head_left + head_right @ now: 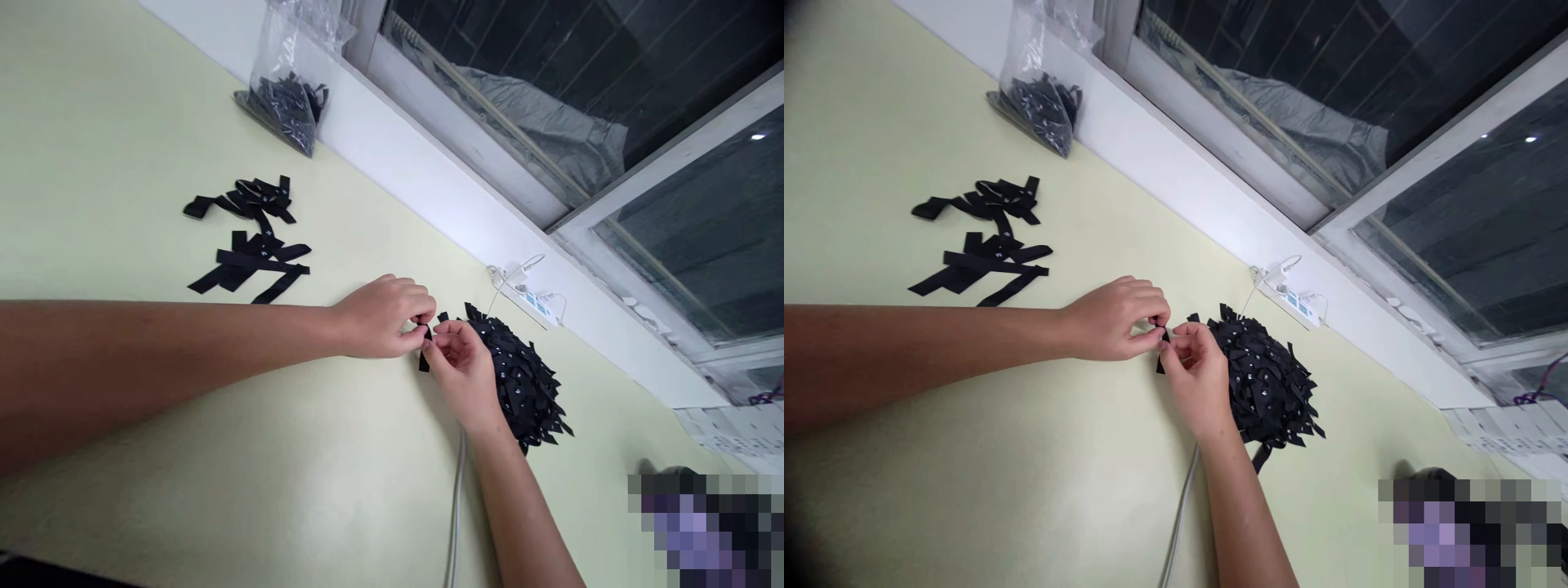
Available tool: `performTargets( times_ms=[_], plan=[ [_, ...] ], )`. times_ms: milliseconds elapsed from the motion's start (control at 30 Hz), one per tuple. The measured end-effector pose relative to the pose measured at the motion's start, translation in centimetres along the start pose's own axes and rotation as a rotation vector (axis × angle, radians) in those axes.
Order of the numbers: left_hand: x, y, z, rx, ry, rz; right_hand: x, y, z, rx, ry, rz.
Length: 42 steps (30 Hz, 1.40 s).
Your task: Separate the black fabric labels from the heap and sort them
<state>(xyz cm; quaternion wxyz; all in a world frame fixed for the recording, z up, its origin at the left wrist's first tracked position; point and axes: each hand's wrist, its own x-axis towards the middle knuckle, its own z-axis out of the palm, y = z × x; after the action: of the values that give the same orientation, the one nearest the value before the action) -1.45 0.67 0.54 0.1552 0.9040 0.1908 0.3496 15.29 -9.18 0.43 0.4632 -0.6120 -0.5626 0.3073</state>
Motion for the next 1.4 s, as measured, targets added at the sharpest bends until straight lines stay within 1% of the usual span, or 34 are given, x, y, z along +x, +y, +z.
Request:
performTargets(
  times_ms=[100, 233, 300, 367, 433, 500, 633, 733, 833, 933, 1033, 1167, 1300, 1400],
  plan=[
    [0.1, 0.0, 0.1, -0.134, 0.023, -0.076, 0.1, 0.1, -0.2, 0.014, -0.008, 0.05],
    [0.3, -0.4, 0.3, -0.307, 0.127, -0.268, 0.3, -0.1, -0.7, 0.029, 0.108, 0.099],
    [0.4, -0.6, 0.4, -0.372, 0.154, -0.358, 0.3, -0.3, -0.9, 0.052, 0.161, 0.11],
    [0.5, -0.8, 0.5, -0.434, 0.166, -0.415, 0.4, -0.3, -0.9, 0.073, 0.2, 0.123],
    [0.5, -0.8, 0.5, -0.488, 0.178, -0.441, 0.4, -0.3, -0.8, 0.083, 0.215, 0.126],
    [0.5, -0.8, 0.5, -0.503, 0.177, -0.428, 0.5, -0.1, -0.7, 0.089, 0.209, 0.118],
    [0.4, -0.5, 0.3, -0.482, 0.149, -0.31, 0.6, 0.2, -0.5, 0.082, 0.193, 0.112],
    [0.2, -0.2, 0.4, -0.519, 0.122, -0.264, 0.5, 0.2, -0.5, 0.046, 0.176, 0.094],
    [0.1, 0.0, 0.5, -0.524, 0.077, -0.249, 0.4, 0.2, -0.5, 0.037, 0.14, 0.069],
    [0.0, 0.1, 0.6, -0.519, 0.057, -0.266, 0.4, 0.3, -0.5, 0.048, 0.121, 0.056],
    [0.1, 0.0, 0.5, -0.535, 0.066, -0.288, 0.5, 0.4, -0.6, 0.043, 0.122, 0.049],
    [0.2, 0.3, 0.3, -0.552, 0.082, -0.223, 0.5, 0.3, -0.7, -0.003, 0.066, 0.005],
    [0.0, 0.6, 0.2, -0.639, -0.017, -0.211, 0.2, -0.1, -0.8, -0.105, 0.008, -0.056],
    [0.0, 0.5, 0.4, -0.676, -0.036, -0.224, 0.1, -0.3, -0.8, -0.168, 0.008, -0.08]
  ],
)
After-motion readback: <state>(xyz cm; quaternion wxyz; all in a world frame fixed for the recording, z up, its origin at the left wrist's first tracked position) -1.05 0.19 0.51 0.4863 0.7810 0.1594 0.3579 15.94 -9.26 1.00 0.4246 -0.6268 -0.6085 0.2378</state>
